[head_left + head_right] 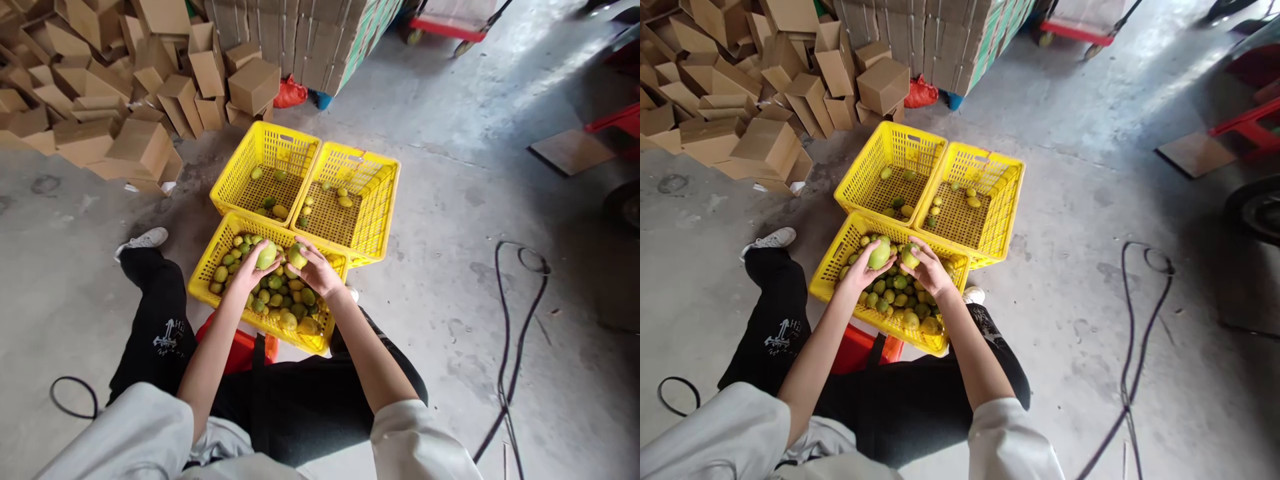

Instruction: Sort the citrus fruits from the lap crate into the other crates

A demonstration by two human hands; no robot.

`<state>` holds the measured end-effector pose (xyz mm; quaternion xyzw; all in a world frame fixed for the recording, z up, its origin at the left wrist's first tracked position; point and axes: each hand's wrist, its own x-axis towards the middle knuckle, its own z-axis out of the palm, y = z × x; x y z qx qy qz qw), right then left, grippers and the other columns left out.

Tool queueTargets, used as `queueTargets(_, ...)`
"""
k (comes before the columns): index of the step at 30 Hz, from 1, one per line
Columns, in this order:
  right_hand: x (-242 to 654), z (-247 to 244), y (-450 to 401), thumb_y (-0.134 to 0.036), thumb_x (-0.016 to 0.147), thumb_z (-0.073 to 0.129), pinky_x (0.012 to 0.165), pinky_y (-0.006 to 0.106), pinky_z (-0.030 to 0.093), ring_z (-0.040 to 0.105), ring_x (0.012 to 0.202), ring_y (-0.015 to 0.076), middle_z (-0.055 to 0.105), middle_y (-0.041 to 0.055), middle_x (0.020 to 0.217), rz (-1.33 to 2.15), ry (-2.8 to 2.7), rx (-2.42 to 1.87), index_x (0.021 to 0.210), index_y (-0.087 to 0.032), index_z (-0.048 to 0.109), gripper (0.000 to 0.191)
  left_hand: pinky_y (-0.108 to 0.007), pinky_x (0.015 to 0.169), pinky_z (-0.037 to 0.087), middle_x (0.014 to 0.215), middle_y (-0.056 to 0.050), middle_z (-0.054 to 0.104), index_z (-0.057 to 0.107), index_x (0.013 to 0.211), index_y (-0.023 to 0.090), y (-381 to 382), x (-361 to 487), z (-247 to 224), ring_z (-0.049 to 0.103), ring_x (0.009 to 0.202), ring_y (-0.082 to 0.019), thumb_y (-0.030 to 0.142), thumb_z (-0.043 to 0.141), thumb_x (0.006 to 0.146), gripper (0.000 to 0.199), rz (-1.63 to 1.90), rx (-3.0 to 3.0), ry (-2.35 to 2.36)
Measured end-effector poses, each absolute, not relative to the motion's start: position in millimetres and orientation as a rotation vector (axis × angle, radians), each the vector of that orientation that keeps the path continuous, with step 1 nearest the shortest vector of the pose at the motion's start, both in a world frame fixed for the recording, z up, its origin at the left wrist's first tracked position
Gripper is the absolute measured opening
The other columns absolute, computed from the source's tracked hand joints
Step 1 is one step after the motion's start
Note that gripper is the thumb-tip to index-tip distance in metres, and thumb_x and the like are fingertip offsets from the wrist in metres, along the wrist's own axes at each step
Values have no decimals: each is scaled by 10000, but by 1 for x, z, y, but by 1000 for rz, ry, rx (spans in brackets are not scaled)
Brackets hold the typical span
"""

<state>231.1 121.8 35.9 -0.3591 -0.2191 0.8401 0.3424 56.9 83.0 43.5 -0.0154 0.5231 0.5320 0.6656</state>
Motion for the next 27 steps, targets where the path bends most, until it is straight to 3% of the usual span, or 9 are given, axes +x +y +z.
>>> queueTargets(5, 222, 34, 121, -285, 626, 856, 384, 156, 381, 593, 574, 97, 606, -21, 789, 2349, -713, -1065, 945, -223, 638, 391, -145, 412, 416, 931, -97, 717, 718, 990, 204, 77, 47, 37, 698, 676, -165, 336, 737, 818, 217, 1075, 171, 1280)
queueTargets(10, 224, 21, 118, -310, 606, 884, 344, 154, 370, 525, 454, 71, 589, -33, 681, 2372, -1152, -1294, 877, -224, 657, 364, -152, 391, 383, 817, -67, 717, 747, 1004, 235, 67, 38, 36, 640, 551, -143, 366, 765, 794, 247, 839, 356, 1364)
queueTargets(14, 238, 1, 120, -355, 621, 890, 314, 150, 295, 396, 363, 33, 540, -67, 525, 2618, -1715, -901, 749, -207, 684, 285, -179, 373, 365, 623, -48, 651, 742, 832, 207, 60, 32, 23, 581, 485, -152, 396, 796, 766, 207, 668, 429, 1510)
queueTargets(17, 247, -6, 126, -387, 580, 914, 347, 184, 337, 433, 381, 63, 533, -47, 493, 2371, -2043, -1120, 668, -189, 662, 333, -217, 433, 439, 612, -52, 621, 716, 768, 184, 64, 33, 12, 615, 549, -187, 406, 843, 710, 261, 668, 550, 1690)
queueTargets(19, 252, -3, 133, -418, 602, 900, 471, 252, 489, 592, 546, 149, 629, 16, 644, 1835, -2063, -1501, 765, -190, 679, 357, -279, 584, 549, 776, -85, 677, 723, 877, 185, 76, 37, 9, 688, 720, -237, 433, 806, 752, 290, 809, 680, 1794)
queueTargets(21, 260, 5, 141, -478, 700, 823, 729, 374, 593, 683, 912, 267, 680, 117, 1011, 1218, -1911, -1734, 1077, -198, 663, 496, -382, 856, 578, 1112, -142, 680, 696, 1104, 194, 96, 42, 10, 678, 1058, -302, 444, 739, 820, 380, 1057, 862, 1888)
queueTargets(22, 264, 10, 145, -511, 748, 773, 871, 442, 577, 633, 1124, 315, 611, 171, 1229, 962, -1823, -1773, 1270, -198, 574, 641, -424, 998, 523, 1310, -167, 601, 639, 1244, 198, 107, 44, 12, 585, 1250, -324, 440, 715, 842, 476, 1198, 976, 1927)
queueTargets(24, 272, 19, 151, -572, 791, 708, 1076, 545, 451, 381, 1431, 375, 299, 249, 1540, 640, -1729, -1770, 1538, -181, 243, 963, -464, 1174, 352, 1611, -189, 262, 407, 1495, 206, 128, 47, 14, 291, 1495, -337, 449, 702, 850, 750, 1429, 1231, 1968)
queueTargets(27, 279, 26, 154, -634, 789, 687, 1172, 565, 327, 101, 1545, 394, -66, 268, 1630, 523, -1790, -1727, 1581, -168, -133, 1231, -468, 1239, 205, 1669, -164, -154, 94, 1612, 210, 138, 45, 7, 46, 1558, -332, 482, 632, 891, 940, 1496, 1616, 1949)
